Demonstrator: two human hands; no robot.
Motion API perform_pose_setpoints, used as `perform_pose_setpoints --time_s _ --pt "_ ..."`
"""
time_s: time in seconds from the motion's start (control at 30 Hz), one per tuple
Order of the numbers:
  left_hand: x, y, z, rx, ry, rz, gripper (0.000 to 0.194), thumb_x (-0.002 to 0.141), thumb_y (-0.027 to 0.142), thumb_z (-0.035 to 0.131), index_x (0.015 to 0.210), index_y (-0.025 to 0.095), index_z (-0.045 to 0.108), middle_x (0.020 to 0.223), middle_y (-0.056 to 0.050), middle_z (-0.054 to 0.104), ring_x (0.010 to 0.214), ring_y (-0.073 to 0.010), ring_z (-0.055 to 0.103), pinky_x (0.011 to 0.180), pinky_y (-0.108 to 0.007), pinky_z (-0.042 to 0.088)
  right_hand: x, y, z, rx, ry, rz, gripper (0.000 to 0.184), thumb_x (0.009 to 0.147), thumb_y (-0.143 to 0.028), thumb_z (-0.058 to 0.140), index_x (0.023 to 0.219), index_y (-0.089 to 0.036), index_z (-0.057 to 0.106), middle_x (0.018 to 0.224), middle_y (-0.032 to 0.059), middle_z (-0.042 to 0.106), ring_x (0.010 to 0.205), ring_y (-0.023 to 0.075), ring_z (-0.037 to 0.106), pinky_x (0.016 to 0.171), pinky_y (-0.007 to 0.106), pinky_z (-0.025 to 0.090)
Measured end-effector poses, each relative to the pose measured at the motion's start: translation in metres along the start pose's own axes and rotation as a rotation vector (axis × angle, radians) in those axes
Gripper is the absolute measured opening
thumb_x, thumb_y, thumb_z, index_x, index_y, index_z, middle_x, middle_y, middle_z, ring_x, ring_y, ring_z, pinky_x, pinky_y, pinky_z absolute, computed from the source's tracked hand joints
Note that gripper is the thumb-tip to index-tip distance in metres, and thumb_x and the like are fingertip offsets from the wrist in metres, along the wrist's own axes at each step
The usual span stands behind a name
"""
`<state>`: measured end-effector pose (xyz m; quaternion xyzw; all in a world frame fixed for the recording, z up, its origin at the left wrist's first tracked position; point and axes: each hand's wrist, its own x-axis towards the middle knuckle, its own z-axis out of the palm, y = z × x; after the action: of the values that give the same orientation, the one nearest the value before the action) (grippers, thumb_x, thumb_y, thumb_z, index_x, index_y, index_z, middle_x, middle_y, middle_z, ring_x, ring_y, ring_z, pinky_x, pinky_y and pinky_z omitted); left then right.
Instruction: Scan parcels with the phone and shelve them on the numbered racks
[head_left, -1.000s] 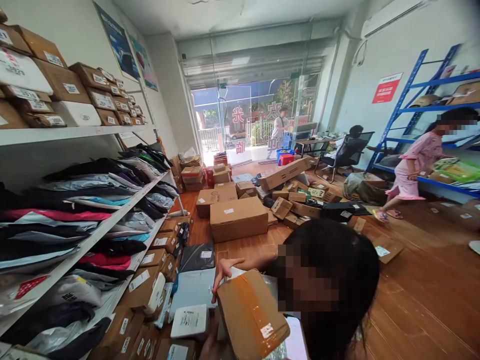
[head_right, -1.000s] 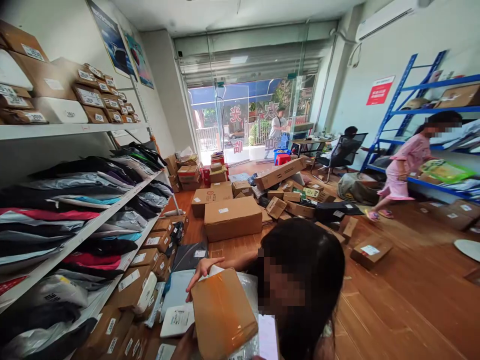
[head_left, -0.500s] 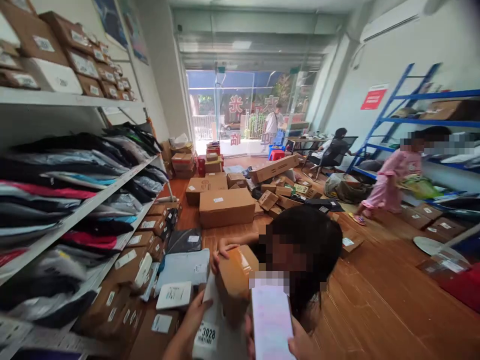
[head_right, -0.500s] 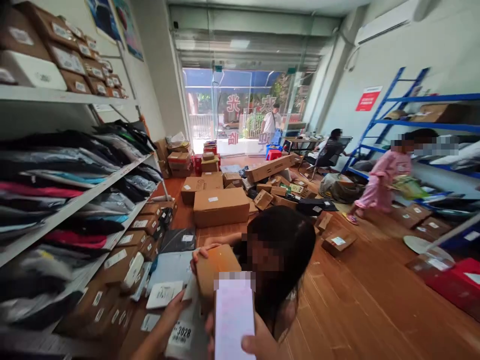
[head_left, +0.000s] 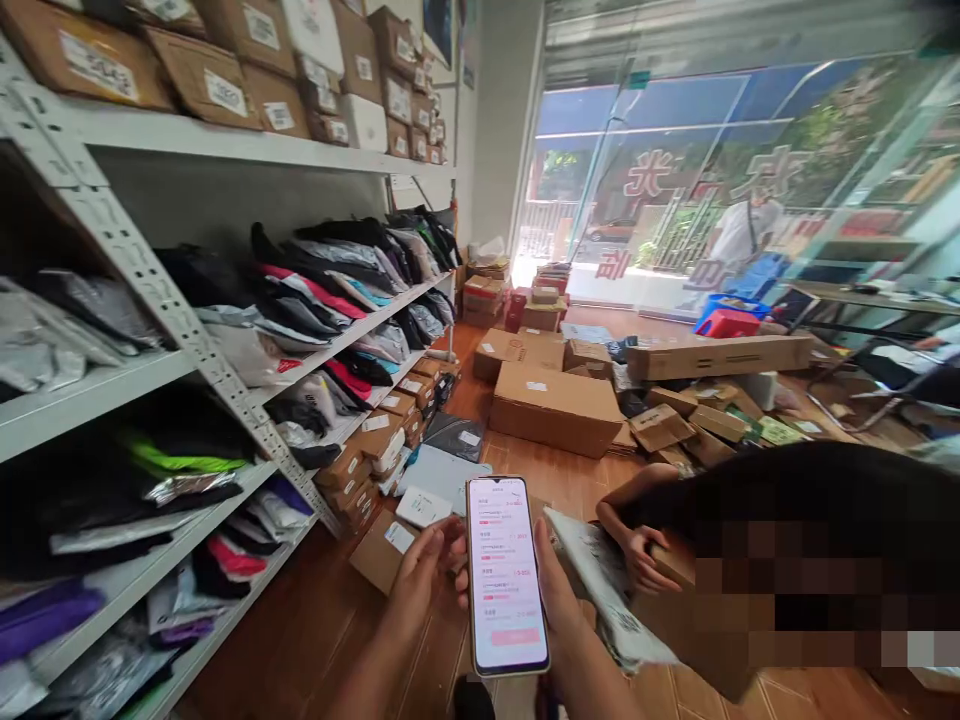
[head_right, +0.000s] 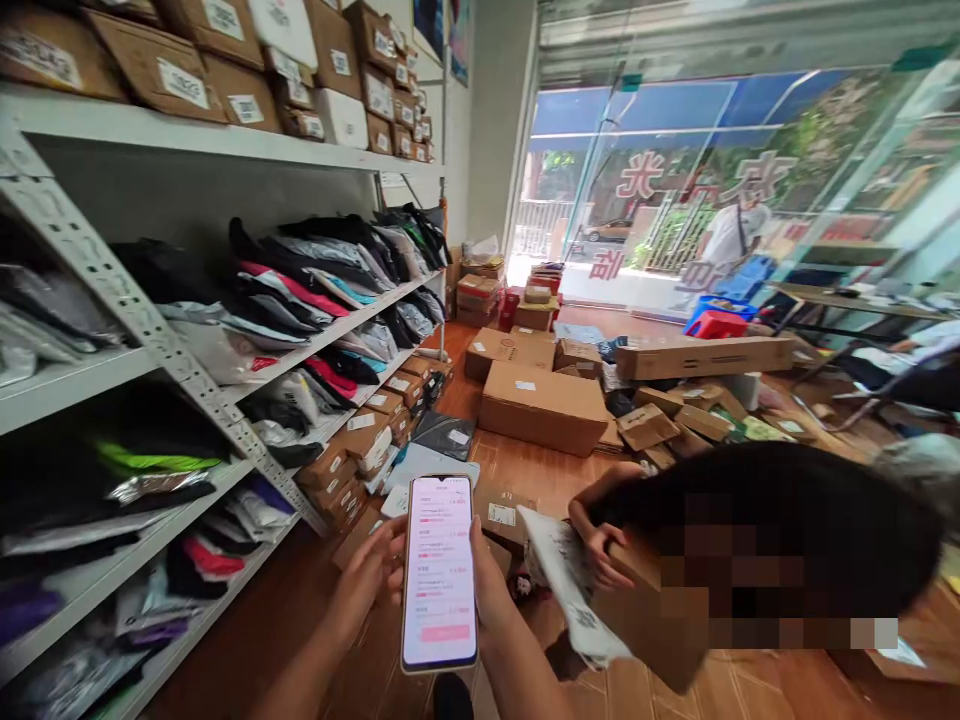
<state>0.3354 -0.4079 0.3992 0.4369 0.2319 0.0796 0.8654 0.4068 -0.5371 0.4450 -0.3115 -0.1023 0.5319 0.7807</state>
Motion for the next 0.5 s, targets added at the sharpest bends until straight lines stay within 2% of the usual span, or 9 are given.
perform_pose_setpoints --time_s 0.1,0.2,0.3,0.43,0.5 --pt "-0.026 0.037 0.004 -0.049 -0.003 0.133 0.061 0.066 0.064 0.069 0.107 0.020 0.065 0.070 -0.001 0.057 0.047 -0.0099 0.047 0.037 -0.023 0.039 0.015 0.010 0.015 0.050 -0.074 0.028 0.068 0.072 -0.073 0.061 0.105 -0.014 0.070 0.098 0.0114 0.074 0.074 0.0227 0.068 0.071 0.035 0.053" --pt "-0.041 0.058 0.003 -0.009 0.032 0.148 0.047 0.066 0.058 0.073 0.084 0.015 0.066 0.056 0.006 0.042 0.039 -0.0068 0.043 0.033 -0.020 0.037 0.028 0.022 0.023 0.032 -0.106 0.096 0.068 0.073 -0.073 0.059 0.104 -0.014 0.071 0.098 0.0112 0.074 0.073 0.0223 0.068 0.071 0.035 0.053" --pt "-0.044 0.064 -0.005 0.051 0.131 0.172 0.044 0.066 0.058 0.071 0.064 0.015 0.058 0.052 0.007 0.040 0.033 -0.0068 0.042 0.028 -0.021 0.035 0.038 0.035 0.026 -0.011 -0.140 0.141 0.070 0.073 -0.076 0.056 0.104 -0.015 0.071 0.101 0.0115 0.073 0.072 0.0226 0.068 0.069 0.035 0.053" --pt "-0.047 0.065 -0.022 0.118 0.276 0.177 0.047 0.062 0.060 0.072 0.059 0.017 0.054 0.045 0.009 0.038 0.028 -0.0088 0.039 0.024 -0.022 0.031 0.049 0.049 0.030 -0.053 -0.172 0.178 0.066 0.076 -0.074 0.054 0.106 -0.018 0.070 0.102 0.0098 0.074 0.076 0.0234 0.069 0.073 0.037 0.053" --pt "-0.052 0.067 -0.032 0.123 0.301 0.191 0.047 0.065 0.062 0.067 0.057 0.017 0.055 0.043 0.008 0.039 0.028 -0.0091 0.039 0.025 -0.023 0.029 0.054 0.056 0.033 -0.065 -0.188 0.219 0.068 0.076 -0.075 0.054 0.105 -0.016 0.070 0.097 0.0105 0.075 0.074 0.0224 0.069 0.072 0.034 0.053"
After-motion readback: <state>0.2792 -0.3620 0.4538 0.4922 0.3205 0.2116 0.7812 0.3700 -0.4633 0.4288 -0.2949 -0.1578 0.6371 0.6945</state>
